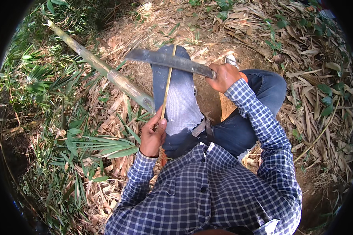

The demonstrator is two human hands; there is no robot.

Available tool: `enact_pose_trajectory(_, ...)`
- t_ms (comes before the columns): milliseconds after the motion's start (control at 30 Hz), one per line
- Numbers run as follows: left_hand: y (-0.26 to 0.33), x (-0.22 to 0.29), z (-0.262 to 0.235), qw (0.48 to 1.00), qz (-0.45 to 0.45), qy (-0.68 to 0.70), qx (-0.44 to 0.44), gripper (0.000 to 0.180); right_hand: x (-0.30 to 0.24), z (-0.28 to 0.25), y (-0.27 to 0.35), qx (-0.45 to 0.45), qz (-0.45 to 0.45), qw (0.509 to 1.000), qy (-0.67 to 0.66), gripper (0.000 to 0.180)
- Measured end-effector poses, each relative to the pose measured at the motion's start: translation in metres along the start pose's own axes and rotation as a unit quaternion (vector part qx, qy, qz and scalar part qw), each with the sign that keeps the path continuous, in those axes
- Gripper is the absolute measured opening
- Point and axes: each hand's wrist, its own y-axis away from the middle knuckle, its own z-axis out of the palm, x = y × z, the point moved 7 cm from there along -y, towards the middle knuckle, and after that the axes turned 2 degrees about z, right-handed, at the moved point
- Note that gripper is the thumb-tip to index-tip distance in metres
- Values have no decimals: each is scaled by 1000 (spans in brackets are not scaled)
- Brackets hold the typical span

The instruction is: The person sits on the ground in a bamboo grove and uses a large knife to shave a long bamboo strip. They hold the strip against their leg and repeatedly scrape the blade along its length to thin and smooth it.

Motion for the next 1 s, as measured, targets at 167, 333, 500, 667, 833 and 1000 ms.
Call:
enact_pose_trajectory(167, 1, -2, 1, 1000, -1, -17, -5, 47, 26, 2, -18, -13, 101, 995, 10, 29)
enact_pose_trajectory(333, -1, 4, 5, 1000, 9, -28, 6, 47, 22, -6, -2, -7, 99, 995, -20, 33)
enact_pose_trajectory(500, -5, 2, 6, 999, 8, -29, 14, 49, -36, 5, 56, -28, -23, 999, -39, 27)
enact_pose_trajectory(667, -5, 2, 8, 1000, -3, -20, 5, 50, -20, 10, 43, 2, -4, 1000, -22, 26)
enact_pose_trajectory(833, -4, 5, 10, 1000, 0, -8, 8, 49, -24, 11, 41, -30, -30, 999, -34, 30)
enact_pose_trajectory(1000, -1, 3, 9, 1000, -7, -9, 16, 48, -6, 6, 23, 4, 17, 1000, -15, 26)
